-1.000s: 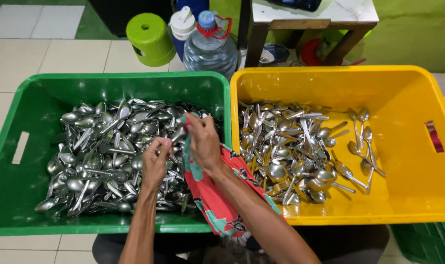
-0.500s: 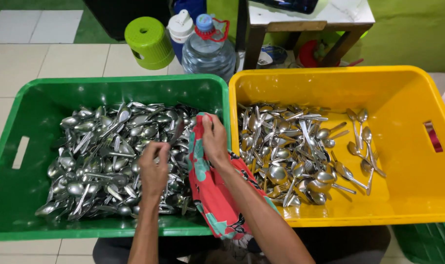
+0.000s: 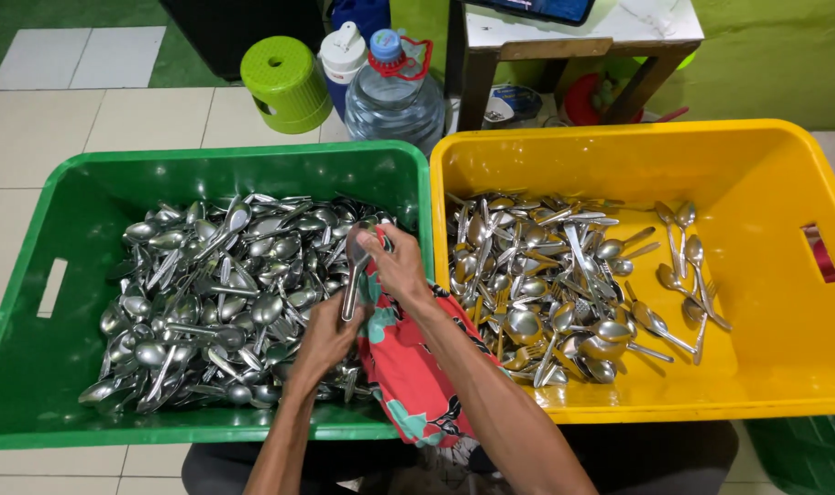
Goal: The user is polishing spoons and forks with a cloth and transferring them between two plastic bins.
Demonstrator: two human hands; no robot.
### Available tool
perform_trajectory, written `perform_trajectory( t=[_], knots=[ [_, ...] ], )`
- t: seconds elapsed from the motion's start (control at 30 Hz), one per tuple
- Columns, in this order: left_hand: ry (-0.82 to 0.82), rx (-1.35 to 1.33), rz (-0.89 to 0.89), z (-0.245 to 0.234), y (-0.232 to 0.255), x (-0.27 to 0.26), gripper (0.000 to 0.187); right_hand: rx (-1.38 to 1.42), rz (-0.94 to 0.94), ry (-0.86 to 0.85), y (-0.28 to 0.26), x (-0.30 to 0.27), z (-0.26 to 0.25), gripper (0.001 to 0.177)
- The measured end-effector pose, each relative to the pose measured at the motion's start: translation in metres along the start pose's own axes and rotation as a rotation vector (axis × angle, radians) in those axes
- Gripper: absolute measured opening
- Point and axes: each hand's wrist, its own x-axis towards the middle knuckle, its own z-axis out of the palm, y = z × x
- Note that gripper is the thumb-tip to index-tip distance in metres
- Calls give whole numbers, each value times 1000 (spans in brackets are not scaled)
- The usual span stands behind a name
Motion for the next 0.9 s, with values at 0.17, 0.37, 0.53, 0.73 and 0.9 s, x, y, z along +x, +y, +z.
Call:
perform_trajectory(
  t=[0.17,0.37,0.53,0.73,0.9],
  knots=[
    [49,-97,-193,-43,57,-10,21,-58,-10,-22,-10,-6,0,29],
    [104,-887,-88,-22,72,38,71,-183,-60,-141,-34,-26,9,37],
    [140,-940,-40,-22,109,52,71,-301,-179,-207,-31,-35,6,32],
    [412,-1299,-266,-34,36,59,48,-228,-137,-271,-24,-27,5,27],
    [228,-1519,-113,-44,17,59,51,-133,-272,-224,-18,-25,6,36]
  ],
)
